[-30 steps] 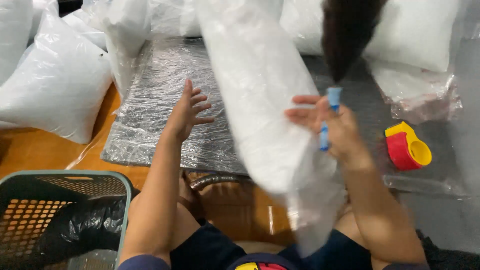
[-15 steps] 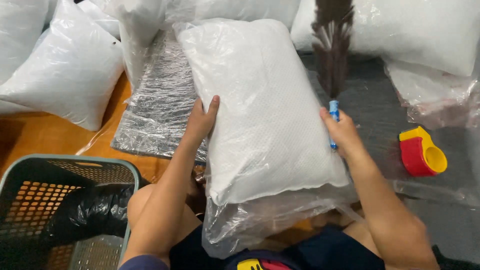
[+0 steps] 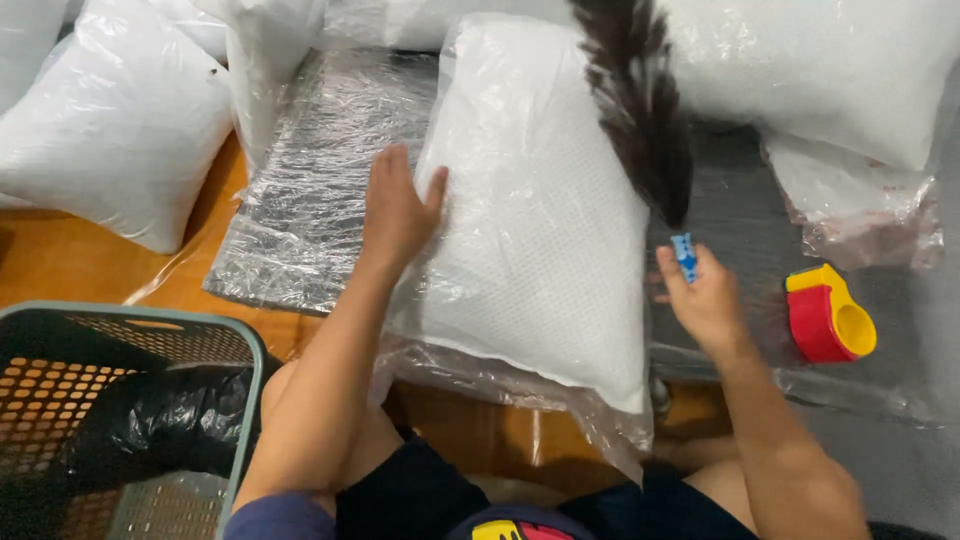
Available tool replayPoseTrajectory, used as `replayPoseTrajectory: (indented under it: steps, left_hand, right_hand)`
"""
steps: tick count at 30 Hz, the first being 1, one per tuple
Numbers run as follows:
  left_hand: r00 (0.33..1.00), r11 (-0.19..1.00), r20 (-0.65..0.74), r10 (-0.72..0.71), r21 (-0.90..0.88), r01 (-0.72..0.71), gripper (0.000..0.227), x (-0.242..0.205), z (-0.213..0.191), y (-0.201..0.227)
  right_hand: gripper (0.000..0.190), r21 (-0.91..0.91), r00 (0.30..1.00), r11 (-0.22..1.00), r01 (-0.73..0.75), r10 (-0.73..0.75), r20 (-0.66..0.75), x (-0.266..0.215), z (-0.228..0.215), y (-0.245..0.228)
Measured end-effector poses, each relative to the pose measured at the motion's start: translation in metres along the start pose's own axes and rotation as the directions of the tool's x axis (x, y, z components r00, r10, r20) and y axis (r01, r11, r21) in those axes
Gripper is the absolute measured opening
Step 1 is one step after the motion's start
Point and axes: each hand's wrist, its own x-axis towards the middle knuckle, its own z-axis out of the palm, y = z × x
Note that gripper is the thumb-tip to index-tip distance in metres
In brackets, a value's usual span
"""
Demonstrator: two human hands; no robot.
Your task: Cleaning a pillow with a duster before placing it in a plastic bag and using a vacuum hose to compress it.
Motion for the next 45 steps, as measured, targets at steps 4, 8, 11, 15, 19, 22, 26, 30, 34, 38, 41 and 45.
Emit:
replayPoseTrajectory:
  steps: [4, 8, 11, 15, 19, 22, 26, 30, 34, 38, 41, 45]
  left_hand:
    - [0.988, 0.991, 0.123, 0.099, 0.074, -0.108, 0.101, -0.068, -0.019, 0.08]
    - [0.915, 0.889, 0.174, 0.363, 0.23, -0.397, 0.109, -0.108, 0.018, 0.076]
    - [0.906, 0.882, 0.085, 0.415, 0.206, -0.423, 0.104, -0.117, 0.027, 0.071]
    - [0.918, 0.85, 0.209, 0.336, 0.352, -0.391, 0.109, -0.115, 0.026, 0.078]
    - [0.901, 0.847, 0.214, 0.377, 0.315, -0.429, 0.114, -0.114, 0.038, 0.068]
    - [0.91, 0.855, 0.222, 0.349, 0.322, -0.406, 0.113, -0.111, 0.037, 0.07]
    - [0.907, 0.875, 0.222, 0.357, 0.262, -0.408, 0.112, -0.112, 0.031, 0.069]
    - [0.894, 0.871, 0.257, 0.368, 0.24, -0.428, 0.109, -0.107, 0.021, 0.07]
    - [0.903, 0.917, 0.275, 0.33, 0.134, -0.376, 0.107, -0.096, -0.007, 0.072]
    - [0.97, 0.969, 0.077, 0.23, -0.115, -0.22, 0.076, -0.078, -0.049, 0.063]
    - [0.972, 0.959, -0.135, 0.194, -0.183, -0.217, 0.057, -0.062, -0.07, 0.044]
    - [0.949, 0.935, -0.308, 0.072, -0.311, -0.172, 0.056, -0.047, -0.102, 0.029]
  right_hand:
    - [0.053, -0.396, 1.0, 0.918, 0.004, -0.009, -0.01, -0.003, -0.039, -0.018]
    - [0.038, -0.391, 0.885, 0.795, 0.464, -0.432, 0.172, -0.035, -0.04, -0.09]
    - [0.037, -0.454, 0.703, 0.551, 0.7, -0.645, 0.302, -0.022, -0.037, -0.108]
    - [0.046, -0.743, 0.86, 0.446, 0.499, -0.363, 0.359, 0.056, -0.043, -0.097]
    - [0.045, -0.868, 0.942, 0.405, 0.288, -0.283, 0.181, 0.154, -0.053, -0.073]
    - [0.025, -0.999, 0.687, 0.03, 0.041, -0.727, 0.007, 0.158, -0.043, -0.09]
    - [0.036, -0.88, 0.734, 0.302, 0.366, -0.675, 0.073, 0.133, -0.015, -0.083]
    - [0.034, -0.935, 0.831, 0.297, 0.192, -0.557, -0.006, 0.16, -0.03, -0.021]
    - [0.019, -0.951, 0.67, 0.252, 0.179, -0.739, -0.07, 0.138, -0.052, -0.01]
    - [0.03, -0.777, 0.9, 0.52, 0.354, -0.415, 0.133, 0.033, -0.035, -0.052]
    - [0.026, -0.693, 0.854, 0.509, 0.51, -0.395, 0.339, -0.07, -0.027, -0.076]
    - [0.037, -0.586, 0.679, 0.361, 0.725, -0.515, 0.523, -0.129, -0.049, -0.068]
